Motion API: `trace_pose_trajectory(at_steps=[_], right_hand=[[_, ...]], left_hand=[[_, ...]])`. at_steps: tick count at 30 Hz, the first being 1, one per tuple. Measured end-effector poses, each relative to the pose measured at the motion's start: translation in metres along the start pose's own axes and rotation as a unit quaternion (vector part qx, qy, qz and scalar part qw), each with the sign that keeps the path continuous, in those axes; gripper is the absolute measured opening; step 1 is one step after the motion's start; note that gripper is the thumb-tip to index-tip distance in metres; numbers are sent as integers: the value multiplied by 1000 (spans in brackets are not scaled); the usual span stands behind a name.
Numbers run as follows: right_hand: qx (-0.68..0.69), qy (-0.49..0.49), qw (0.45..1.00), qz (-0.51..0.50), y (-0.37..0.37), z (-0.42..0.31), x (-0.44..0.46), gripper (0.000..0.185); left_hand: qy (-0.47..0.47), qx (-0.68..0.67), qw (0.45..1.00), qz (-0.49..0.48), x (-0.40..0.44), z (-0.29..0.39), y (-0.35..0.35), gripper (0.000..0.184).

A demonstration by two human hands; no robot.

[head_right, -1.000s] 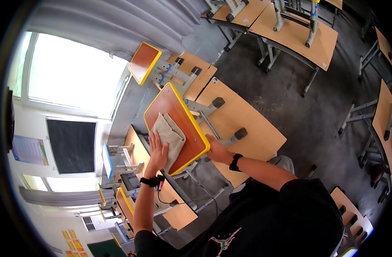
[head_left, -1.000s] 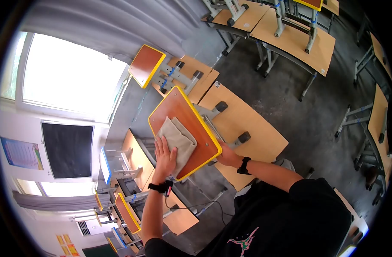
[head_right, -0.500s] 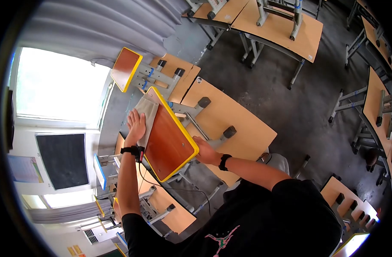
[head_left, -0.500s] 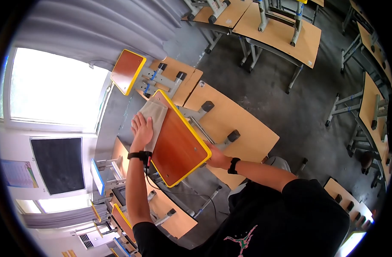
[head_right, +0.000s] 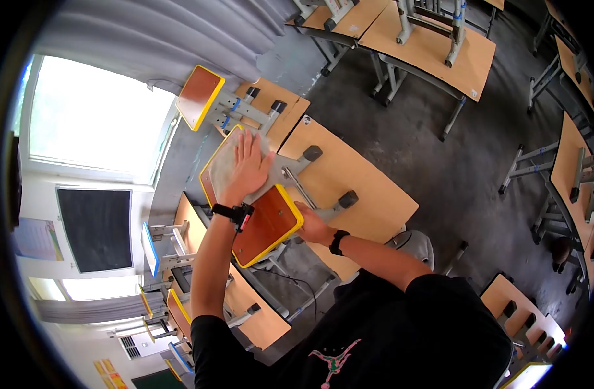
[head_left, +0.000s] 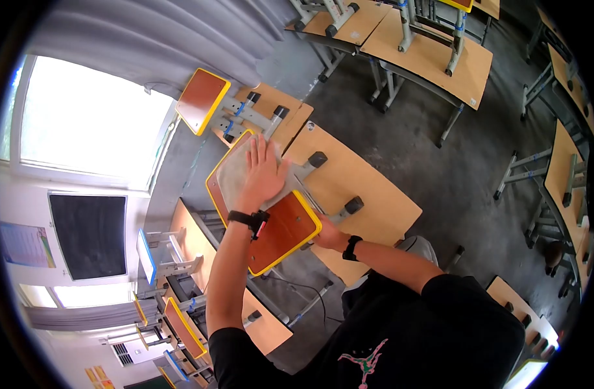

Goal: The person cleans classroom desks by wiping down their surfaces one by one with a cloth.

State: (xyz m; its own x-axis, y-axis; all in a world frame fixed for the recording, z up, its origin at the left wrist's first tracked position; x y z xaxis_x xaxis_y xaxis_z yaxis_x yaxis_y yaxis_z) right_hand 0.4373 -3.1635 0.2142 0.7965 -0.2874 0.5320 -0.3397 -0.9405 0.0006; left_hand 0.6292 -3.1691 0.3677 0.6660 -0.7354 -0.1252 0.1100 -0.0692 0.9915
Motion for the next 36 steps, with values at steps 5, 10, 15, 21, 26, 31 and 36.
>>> trace_pose_trajectory(at_steps=[5, 10, 15, 21, 26, 31, 36], right_hand=[[22, -60, 996, -55, -2, 10, -7, 37], [32, -59, 995, -69, -9, 10, -12, 38], [25, -31, 998, -56, -4, 1, -9, 39], [21, -14, 998, -51, -4, -1, -7, 40], [12, -1, 999, -48, 0, -2, -5, 41], [-22, 42, 998, -46, 9, -6, 0, 42], [36, -61, 997, -13, 6, 0, 0, 36]], left_hand=[[-39, -26, 999, 14, -53, 23, 0, 83], [-96, -43, 994, 24, -121, 65, -5, 89], [-84, -26, 996, 5, -172, 96, -4, 94], [-61, -52, 997, 8, -203, 108, -4, 93], [22, -58, 998, 32, -227, 96, -9, 92], [102, -56, 991, 63, -247, 57, -17, 92], [187, -86, 977, 59, -264, 6, -19, 85]])
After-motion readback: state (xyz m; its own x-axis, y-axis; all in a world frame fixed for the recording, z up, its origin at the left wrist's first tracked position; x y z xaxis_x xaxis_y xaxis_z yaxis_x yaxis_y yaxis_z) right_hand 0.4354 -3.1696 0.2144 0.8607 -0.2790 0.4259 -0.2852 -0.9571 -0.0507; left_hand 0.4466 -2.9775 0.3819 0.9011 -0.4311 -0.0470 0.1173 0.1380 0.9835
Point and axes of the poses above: each hand's wrist, its own x-axis towards the middle knuckle, its own y-axis out of the back of the hand, z = x × y, the point moved 3 cm from there along x, towards the middle knuckle, and after that the axes turned 5 degrees about y, right-handed, at the moved point
